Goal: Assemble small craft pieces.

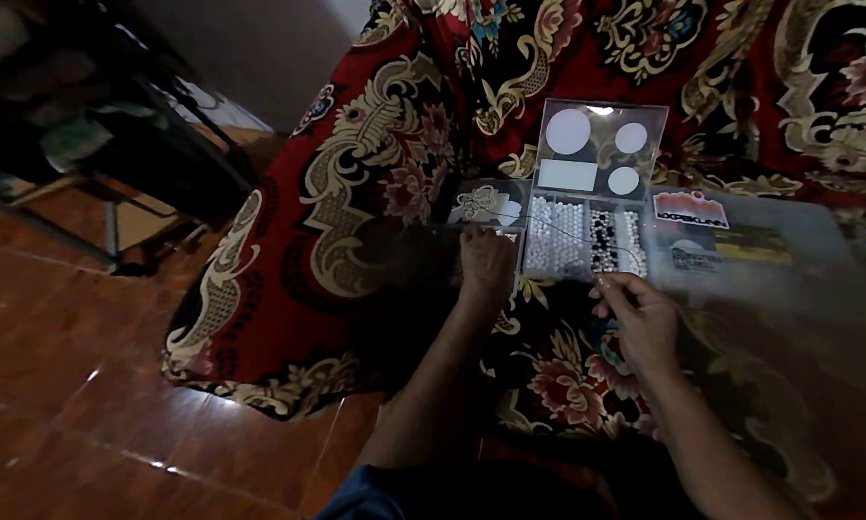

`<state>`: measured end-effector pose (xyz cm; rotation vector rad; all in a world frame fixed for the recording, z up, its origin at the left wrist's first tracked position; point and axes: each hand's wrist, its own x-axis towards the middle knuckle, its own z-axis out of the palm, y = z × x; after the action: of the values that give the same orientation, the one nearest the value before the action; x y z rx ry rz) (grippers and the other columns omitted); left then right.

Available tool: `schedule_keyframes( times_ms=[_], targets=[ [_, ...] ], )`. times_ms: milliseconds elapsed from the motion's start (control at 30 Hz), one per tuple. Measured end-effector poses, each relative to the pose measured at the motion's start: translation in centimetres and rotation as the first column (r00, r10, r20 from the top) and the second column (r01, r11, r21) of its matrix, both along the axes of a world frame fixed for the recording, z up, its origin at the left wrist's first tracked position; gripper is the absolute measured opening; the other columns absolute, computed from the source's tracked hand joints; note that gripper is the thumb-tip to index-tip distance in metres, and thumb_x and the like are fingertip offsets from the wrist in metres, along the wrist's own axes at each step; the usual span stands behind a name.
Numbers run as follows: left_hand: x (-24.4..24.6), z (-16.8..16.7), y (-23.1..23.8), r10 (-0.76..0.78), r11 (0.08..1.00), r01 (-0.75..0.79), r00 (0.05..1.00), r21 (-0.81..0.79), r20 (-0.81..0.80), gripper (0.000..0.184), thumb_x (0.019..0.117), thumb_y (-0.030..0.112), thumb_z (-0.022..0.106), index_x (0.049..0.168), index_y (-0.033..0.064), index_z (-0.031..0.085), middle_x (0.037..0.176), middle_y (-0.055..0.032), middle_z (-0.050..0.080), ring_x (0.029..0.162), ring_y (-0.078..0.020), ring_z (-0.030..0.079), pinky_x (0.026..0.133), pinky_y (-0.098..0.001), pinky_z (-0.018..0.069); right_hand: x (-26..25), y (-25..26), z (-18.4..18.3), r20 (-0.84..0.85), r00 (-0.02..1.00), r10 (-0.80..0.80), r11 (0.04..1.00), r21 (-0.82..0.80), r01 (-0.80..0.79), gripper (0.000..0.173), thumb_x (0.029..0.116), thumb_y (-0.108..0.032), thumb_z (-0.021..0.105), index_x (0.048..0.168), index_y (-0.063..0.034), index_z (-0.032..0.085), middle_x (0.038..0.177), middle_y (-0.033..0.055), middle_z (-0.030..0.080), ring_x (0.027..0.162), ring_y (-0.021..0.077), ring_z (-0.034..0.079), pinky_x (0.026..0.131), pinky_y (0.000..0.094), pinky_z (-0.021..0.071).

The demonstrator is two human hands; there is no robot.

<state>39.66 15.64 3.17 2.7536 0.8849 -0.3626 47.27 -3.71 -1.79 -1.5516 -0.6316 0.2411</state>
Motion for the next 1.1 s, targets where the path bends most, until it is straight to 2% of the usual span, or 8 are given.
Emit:
schedule_keyframes(
  times_ms=[367,467,567,633,667,800,900,1100],
  targets=[
    [0.2,-1.0,0.2,-0.02,1.0,0.02,0.999,-0.021,-0.03,0.017,0.0974,0.006,0.061,0.107,-0.0026,0.072,0.118,-0.0219,0.067,0.118,-0.0397,0.06,0.102,-0.0574,0.0421,-0.1,0.1,0.0,-0.014,1.0,0.019,1.0,0.013,-0.018,0.015,0.0978,-0.008,0.062,0.101,0.0007,0.073,0.077,-0.0041,0.072,0.058,0.0004,0.063,0.056,0.0156,0.0549],
    [-0.4,-2.0,0.9,0.022,1.0,-0.02,0.952,-0.009,0.305,0.018,0.0982,0.007,0.061,0.107,-0.0041,0.072,0.11,-0.025,0.068,0.111,-0.0426,0.064,0.097,-0.0608,0.0462,-0.1,0.1,0.0,-0.012,1.0,0.016,1.0,0.011,-0.016,0.015,0.0982,-0.008,0.061,0.102,0.001,0.073,0.076,-0.0044,0.071,0.057,0.0003,0.062,0.054,0.0155,0.0544],
    [-0.6,-1.9,1.3,0.123,0.976,0.024,0.762,-0.218,0.636,0.014,0.096,0.008,0.066,0.103,-0.0027,0.071,0.097,-0.0175,0.072,0.088,-0.0305,0.071,0.083,-0.0498,0.0572,-0.2,0.1,0.1,-0.028,1.0,0.007,1.0,0.004,-0.007,0.016,0.0986,-0.008,0.06,0.101,0.0006,0.073,0.074,-0.005,0.07,0.056,0.0003,0.061,0.053,0.0159,0.0539],
    [-0.4,-1.8,0.8,0.25,0.857,0.188,0.662,-0.48,0.707,0.013,0.0949,0.005,0.067,0.105,-0.0034,0.068,0.093,-0.0133,0.072,0.08,-0.0193,0.071,0.077,-0.0381,0.0594,-0.3,0.1,0.0,-0.024,1.0,0.01,1.0,-0.002,-0.01,0.016,0.0993,-0.009,0.058,0.099,-0.0003,0.072,0.074,-0.0052,0.07,0.056,0.0005,0.061,0.053,0.0162,0.0537],
    [-0.3,-1.8,0.4,0.322,0.745,0.279,0.645,-0.606,0.693,0.013,0.0946,0.003,0.067,0.105,-0.0043,0.066,0.092,-0.0113,0.072,0.08,-0.0148,0.07,0.078,-0.0337,0.0595,-0.3,0.1,0.0,-0.019,1.0,0.013,1.0,0.004,-0.012,0.017,0.0995,-0.009,0.058,0.098,-0.0005,0.072,0.074,-0.0053,0.069,0.055,0.0005,0.061,0.053,0.0162,0.0536],
    [0.4,-1.7,-1.6,0.475,0.265,0.355,0.761,-0.896,0.442,0.016,0.0996,0.003,0.059,0.112,-0.0037,0.066,0.098,-0.0047,0.071,0.088,-0.0094,0.069,0.086,-0.0282,0.0577,-0.5,0.2,-0.1,-0.019,1.0,0.017,0.999,0.037,-0.016,0.017,0.0999,-0.008,0.058,0.097,-0.0008,0.072,0.073,-0.0059,0.069,0.055,0.0001,0.06,0.052,0.0159,0.0534],
    [0.8,-2.2,-2.4,0.485,0.111,0.348,0.799,-0.931,0.356,0.013,0.1011,0.005,0.058,0.109,0.0,0.067,0.093,0.0003,0.07,0.084,-0.0075,0.067,0.083,-0.0274,0.0573,-0.5,0.2,-0.1,0.009,1.0,-0.001,0.998,0.06,0.001,0.015,0.099,-0.008,0.058,0.092,-0.0024,0.07,0.071,-0.0071,0.068,0.054,-0.0014,0.059,0.051,0.0146,0.0524],
    [1.0,-3.0,-2.9,0.489,-0.057,0.343,0.828,-0.938,0.274,0.015,0.1044,0.007,0.052,0.105,0.0054,0.067,0.094,0.0029,0.07,0.084,-0.0066,0.068,0.081,-0.0261,0.0575,-0.4,-0.1,-0.3,0.07,0.997,0.017,0.992,0.121,-0.025,0.013,0.097,-0.007,0.06,0.09,-0.0052,0.07,0.075,-0.0082,0.069,0.058,-0.0033,0.06,0.054,0.0136,0.0526]
  ],
)
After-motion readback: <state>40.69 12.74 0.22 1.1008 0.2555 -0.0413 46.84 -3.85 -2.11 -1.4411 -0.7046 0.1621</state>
